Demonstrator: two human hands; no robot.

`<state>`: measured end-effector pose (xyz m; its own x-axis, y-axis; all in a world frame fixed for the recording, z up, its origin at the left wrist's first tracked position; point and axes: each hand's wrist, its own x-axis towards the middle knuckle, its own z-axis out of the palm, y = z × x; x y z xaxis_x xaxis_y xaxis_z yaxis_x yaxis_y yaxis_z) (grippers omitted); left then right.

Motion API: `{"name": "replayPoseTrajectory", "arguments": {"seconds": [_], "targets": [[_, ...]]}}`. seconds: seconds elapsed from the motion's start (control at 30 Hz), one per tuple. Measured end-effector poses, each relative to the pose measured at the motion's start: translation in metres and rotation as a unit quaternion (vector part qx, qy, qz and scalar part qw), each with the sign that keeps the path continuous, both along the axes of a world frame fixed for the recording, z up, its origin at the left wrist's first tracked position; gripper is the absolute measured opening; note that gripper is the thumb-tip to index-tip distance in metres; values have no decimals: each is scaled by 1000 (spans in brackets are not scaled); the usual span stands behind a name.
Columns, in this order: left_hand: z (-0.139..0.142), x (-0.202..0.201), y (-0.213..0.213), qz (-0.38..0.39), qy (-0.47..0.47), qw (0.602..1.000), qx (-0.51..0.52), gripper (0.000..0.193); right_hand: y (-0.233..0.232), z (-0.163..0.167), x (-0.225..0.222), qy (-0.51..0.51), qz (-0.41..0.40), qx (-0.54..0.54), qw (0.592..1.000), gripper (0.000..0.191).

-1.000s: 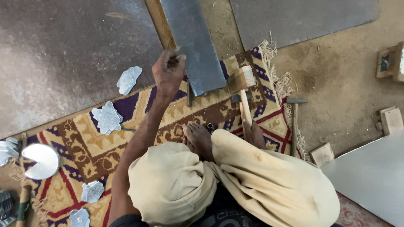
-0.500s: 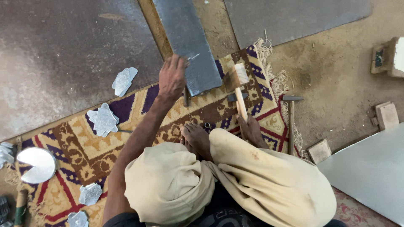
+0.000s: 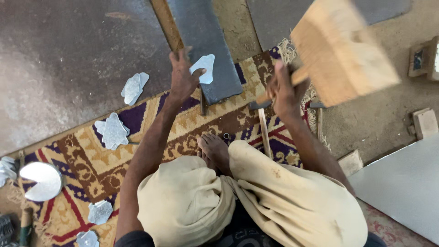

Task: The person sits on the floor and hammers flat metal cutout pieces one at a time on a steel plate using a wooden mallet, repositioning each piece to flatten it, then sets the flattened piece aside with the finished pile.

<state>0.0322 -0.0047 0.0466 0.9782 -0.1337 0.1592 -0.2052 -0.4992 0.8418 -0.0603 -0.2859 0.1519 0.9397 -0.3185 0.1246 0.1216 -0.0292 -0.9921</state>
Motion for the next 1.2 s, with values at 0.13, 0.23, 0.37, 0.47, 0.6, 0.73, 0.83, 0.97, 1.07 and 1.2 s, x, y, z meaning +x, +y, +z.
{"name": "replayPoseTrajectory", "arguments": {"seconds": [0.13, 0.23, 0.37, 0.47, 0.6, 0.73, 0.83, 0.97, 1.07, 1.2], "targets": [[-19, -5, 10, 108, -12, 994, 6, 63, 14, 9, 57, -116, 63, 80, 988, 36], [-27, -16, 24, 105, 95, 989, -36, 53, 41, -15, 63, -6, 128, 41, 991, 34], [-14, -25, 31, 87, 138, 983, -82, 51, 66, -57, 47, 67, 148, 7, 987, 53], [0, -22, 28, 96, 249, 959, -98, 45, 53, -50, 19, 160, 117, -204, 959, 42], [1, -17, 23, 92, 255, 958, -90, 44, 32, 2, -9, 158, 99, -16, 982, 33], [-13, -18, 19, 69, 272, 957, -69, 41, 13, 30, -14, -122, 152, 106, 975, 39], [-20, -15, 16, 62, 288, 952, -78, 40, 20, 10, -11, -84, 167, -11, 982, 33], [-24, -11, 16, 78, 271, 955, -90, 34, 34, -21, -13, 296, 205, -226, 905, 28], [-28, -15, 15, 69, 146, 986, -41, 36, 16, -19, -16, 157, 153, -24, 975, 28], [-31, -18, 12, 122, 178, 971, -104, 41, 5, -24, -17, -59, 129, -161, 977, 41]]}}
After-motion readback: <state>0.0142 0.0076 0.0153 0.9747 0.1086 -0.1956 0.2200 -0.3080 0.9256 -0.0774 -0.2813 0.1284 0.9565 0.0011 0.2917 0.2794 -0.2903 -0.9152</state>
